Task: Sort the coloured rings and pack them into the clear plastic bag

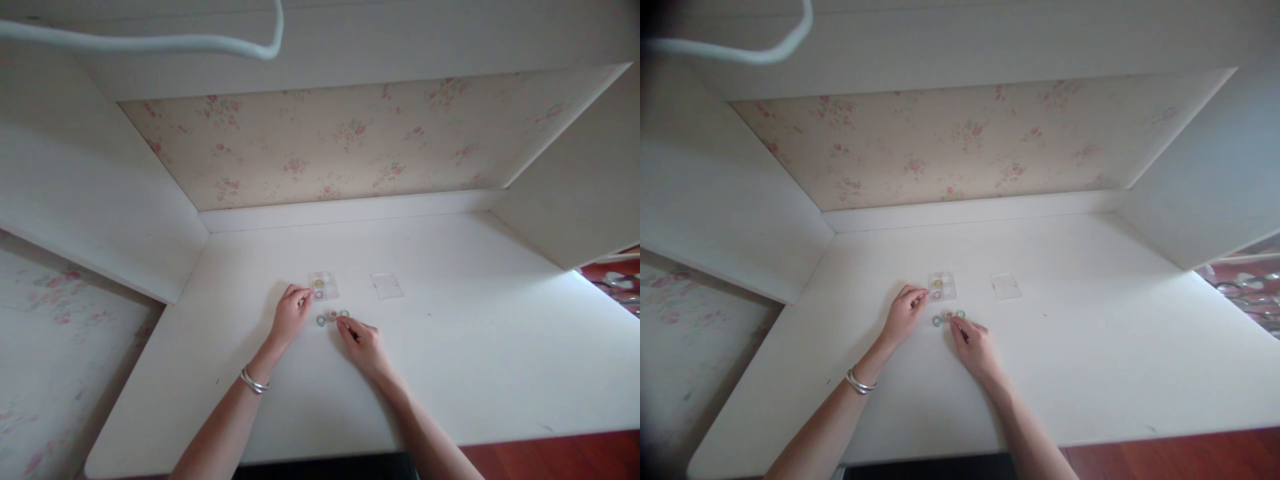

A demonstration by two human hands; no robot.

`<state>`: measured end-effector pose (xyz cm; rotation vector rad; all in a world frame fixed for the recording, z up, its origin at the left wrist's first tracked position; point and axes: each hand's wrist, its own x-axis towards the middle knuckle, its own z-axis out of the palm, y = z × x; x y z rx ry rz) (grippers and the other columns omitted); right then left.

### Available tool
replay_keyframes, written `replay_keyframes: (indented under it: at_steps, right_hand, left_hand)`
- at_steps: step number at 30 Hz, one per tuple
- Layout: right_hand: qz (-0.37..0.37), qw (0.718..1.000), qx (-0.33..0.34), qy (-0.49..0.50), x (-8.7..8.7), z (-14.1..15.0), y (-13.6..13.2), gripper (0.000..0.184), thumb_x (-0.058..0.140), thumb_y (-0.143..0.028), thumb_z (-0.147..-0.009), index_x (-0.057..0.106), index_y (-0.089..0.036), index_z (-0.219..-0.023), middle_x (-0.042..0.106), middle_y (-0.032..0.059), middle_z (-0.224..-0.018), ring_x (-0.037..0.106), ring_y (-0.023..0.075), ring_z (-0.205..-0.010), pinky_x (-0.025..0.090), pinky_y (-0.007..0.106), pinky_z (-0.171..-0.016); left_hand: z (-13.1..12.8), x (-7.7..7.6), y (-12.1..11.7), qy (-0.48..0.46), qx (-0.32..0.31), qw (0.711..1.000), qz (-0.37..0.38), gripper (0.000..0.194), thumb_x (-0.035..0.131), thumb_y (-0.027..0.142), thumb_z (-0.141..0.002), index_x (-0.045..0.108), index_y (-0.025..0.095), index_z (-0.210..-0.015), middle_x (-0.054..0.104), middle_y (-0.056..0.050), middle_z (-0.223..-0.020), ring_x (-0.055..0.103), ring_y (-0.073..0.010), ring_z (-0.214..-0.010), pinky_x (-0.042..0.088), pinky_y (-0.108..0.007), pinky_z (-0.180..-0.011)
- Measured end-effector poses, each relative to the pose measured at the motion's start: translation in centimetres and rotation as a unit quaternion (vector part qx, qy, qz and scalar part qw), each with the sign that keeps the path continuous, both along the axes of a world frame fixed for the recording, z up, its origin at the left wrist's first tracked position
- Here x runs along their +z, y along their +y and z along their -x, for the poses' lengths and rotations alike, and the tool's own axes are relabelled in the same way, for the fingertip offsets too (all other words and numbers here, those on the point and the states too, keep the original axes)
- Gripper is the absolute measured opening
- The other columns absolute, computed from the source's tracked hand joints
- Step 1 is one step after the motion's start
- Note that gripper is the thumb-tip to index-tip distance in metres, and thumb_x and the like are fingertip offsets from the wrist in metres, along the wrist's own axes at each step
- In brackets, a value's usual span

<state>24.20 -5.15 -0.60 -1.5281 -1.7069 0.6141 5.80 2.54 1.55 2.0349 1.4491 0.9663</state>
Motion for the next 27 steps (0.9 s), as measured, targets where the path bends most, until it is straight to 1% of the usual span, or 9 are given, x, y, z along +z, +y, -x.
replay_keyframes:
  at_steps: [2, 5, 8, 11, 16, 19, 27]
  right_hand:
    - [-0.012, 0.998, 0.027, -0.054, 0.1, 0.2, 0.0, 0.027, 0.043, -0.032, -0.091, 0.066, -0.025, -0.103, 0.071, 0.0009, -0.088, 0.064, 0.0124, -0.069, 0.046, 0.021, -0.065]
    - [-0.03, 0.986, 0.063, -0.149, 0.5, 0.7, 0.1, 0.028, 0.042, -0.029, -0.091, 0.064, -0.027, -0.109, 0.071, 0.0009, -0.091, 0.065, 0.0141, -0.072, 0.046, 0.024, -0.069]
    - [-0.026, 0.972, 0.081, -0.221, 0.9, 1.3, 0.3, 0.028, 0.043, -0.029, -0.091, 0.062, -0.029, -0.112, 0.072, 0.0002, -0.087, 0.065, 0.0147, -0.069, 0.044, 0.024, -0.067]
    - [-0.024, 0.963, 0.092, -0.253, 1.1, 1.9, 0.6, 0.028, 0.041, -0.029, -0.092, 0.061, -0.03, -0.111, 0.072, -0.0007, -0.082, 0.065, 0.0147, -0.067, 0.042, 0.024, -0.064]
    - [-0.026, 0.957, 0.088, -0.275, 1.1, 2.5, 1.0, 0.027, 0.039, -0.027, -0.093, 0.065, -0.027, -0.099, 0.071, 0.0003, -0.077, 0.063, 0.0139, -0.064, 0.039, 0.023, -0.06]
    - [-0.026, 0.959, 0.085, -0.269, 1.1, 2.7, 1.0, 0.028, 0.038, -0.026, -0.093, 0.066, -0.026, -0.093, 0.07, 0.0006, -0.075, 0.063, 0.0131, -0.064, 0.039, 0.022, -0.06]
    - [-0.012, 0.978, 0.074, -0.196, 0.8, 2.8, 0.5, 0.027, 0.039, -0.027, -0.093, 0.065, -0.024, -0.099, 0.071, 0.0017, -0.081, 0.065, 0.0131, -0.071, 0.042, 0.02, -0.064]
  left_hand:
    - [1.0, -0.2, -0.8, -0.015, 0.016, 1.0, 0.016, 0.022, 0.047, 0.029, -0.089, 0.065, 0.019, -0.096, 0.059, -0.005, -0.089, 0.056, -0.012, -0.074, 0.047, -0.024, -0.068]
    - [2.3, -0.5, -2.1, -0.033, 0.014, 0.999, 0.039, 0.021, 0.046, 0.028, -0.089, 0.065, 0.019, -0.095, 0.059, -0.005, -0.091, 0.057, -0.0125, -0.077, 0.047, -0.023, -0.067]
    - [2.9, -0.7, -3.1, -0.044, 0.006, 0.997, 0.059, 0.021, 0.046, 0.028, -0.089, 0.065, 0.019, -0.094, 0.06, -0.005, -0.092, 0.057, -0.0126, -0.077, 0.047, -0.023, -0.067]
    - [3.0, -0.9, -3.5, -0.053, 0.0, 0.996, 0.066, 0.021, 0.046, 0.029, -0.089, 0.065, 0.02, -0.094, 0.06, -0.005, -0.091, 0.058, -0.0128, -0.077, 0.048, -0.024, -0.068]
    - [3.0, -0.8, -3.6, -0.057, -0.007, 0.996, 0.072, 0.021, 0.047, 0.029, -0.089, 0.065, 0.02, -0.093, 0.061, -0.004, -0.091, 0.057, -0.0125, -0.076, 0.047, -0.024, -0.068]
    - [3.1, -0.6, -3.7, -0.056, -0.008, 0.996, 0.074, 0.022, 0.047, 0.03, -0.089, 0.065, 0.02, -0.093, 0.061, -0.004, -0.092, 0.057, -0.0127, -0.077, 0.047, -0.024, -0.069]
    - [3.3, -0.6, -3.8, -0.058, -0.022, 0.995, 0.079, 0.022, 0.046, 0.029, -0.089, 0.066, 0.02, -0.094, 0.061, -0.004, -0.09, 0.056, -0.0127, -0.074, 0.047, -0.025, -0.067]
